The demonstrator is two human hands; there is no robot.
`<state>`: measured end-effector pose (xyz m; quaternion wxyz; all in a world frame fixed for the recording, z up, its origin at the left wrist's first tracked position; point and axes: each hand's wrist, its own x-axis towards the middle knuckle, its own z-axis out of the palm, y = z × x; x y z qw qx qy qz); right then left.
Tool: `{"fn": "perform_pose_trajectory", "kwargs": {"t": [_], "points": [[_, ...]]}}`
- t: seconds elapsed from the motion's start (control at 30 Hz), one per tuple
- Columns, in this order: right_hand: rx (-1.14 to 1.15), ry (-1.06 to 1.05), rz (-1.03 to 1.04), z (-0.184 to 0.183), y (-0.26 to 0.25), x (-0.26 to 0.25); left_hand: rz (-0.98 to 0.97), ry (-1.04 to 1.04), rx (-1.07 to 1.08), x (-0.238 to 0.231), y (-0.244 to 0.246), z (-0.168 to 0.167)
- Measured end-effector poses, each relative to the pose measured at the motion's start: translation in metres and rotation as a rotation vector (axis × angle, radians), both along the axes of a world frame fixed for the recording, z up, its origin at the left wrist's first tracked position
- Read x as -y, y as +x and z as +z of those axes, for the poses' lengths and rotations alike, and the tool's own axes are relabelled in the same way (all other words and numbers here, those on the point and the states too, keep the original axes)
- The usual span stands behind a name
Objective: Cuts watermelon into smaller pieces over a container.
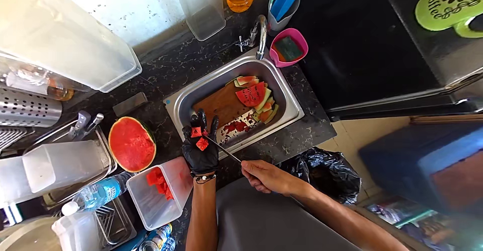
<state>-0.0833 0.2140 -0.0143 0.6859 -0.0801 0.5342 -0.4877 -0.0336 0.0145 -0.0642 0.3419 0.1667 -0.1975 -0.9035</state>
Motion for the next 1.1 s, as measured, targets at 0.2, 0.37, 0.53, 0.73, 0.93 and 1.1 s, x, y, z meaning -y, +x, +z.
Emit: {"fn": "perform_pose_trajectory", "kwargs": {"t": [0.2,0.37,0.53,0.73,0.93,1.1], "points": [[0.337,0.132,-0.387,-0.01,0.001,0.004,-0.033,0.181,0.007,0.004,-0.005,-0.007],[-0.575,0.405,0.121,-0.09,-0.034,-0.006,0.02,0.035,0.171,0.009,0.013,-0.007],[-0.839,0.575,0.396,-0.105,-0.06,-0.015,0.238,-0.24,0.151,0.031,0.09,0.037],[-0.982,0.4,0.335,-0.091,-0.065,-0.01,0.298,-1.03,0.769,0.074,0.173,0.053],[-0.884,0.423,0.308,-0.095,-0.069,0.003,0.233,-0.639,0.471,0.069,0.159,0.055],[-0.879,0.278,0.19,-0.034,-0.053,0.003,0.019,-0.046,0.183,0.038,0.099,0.063]]}}
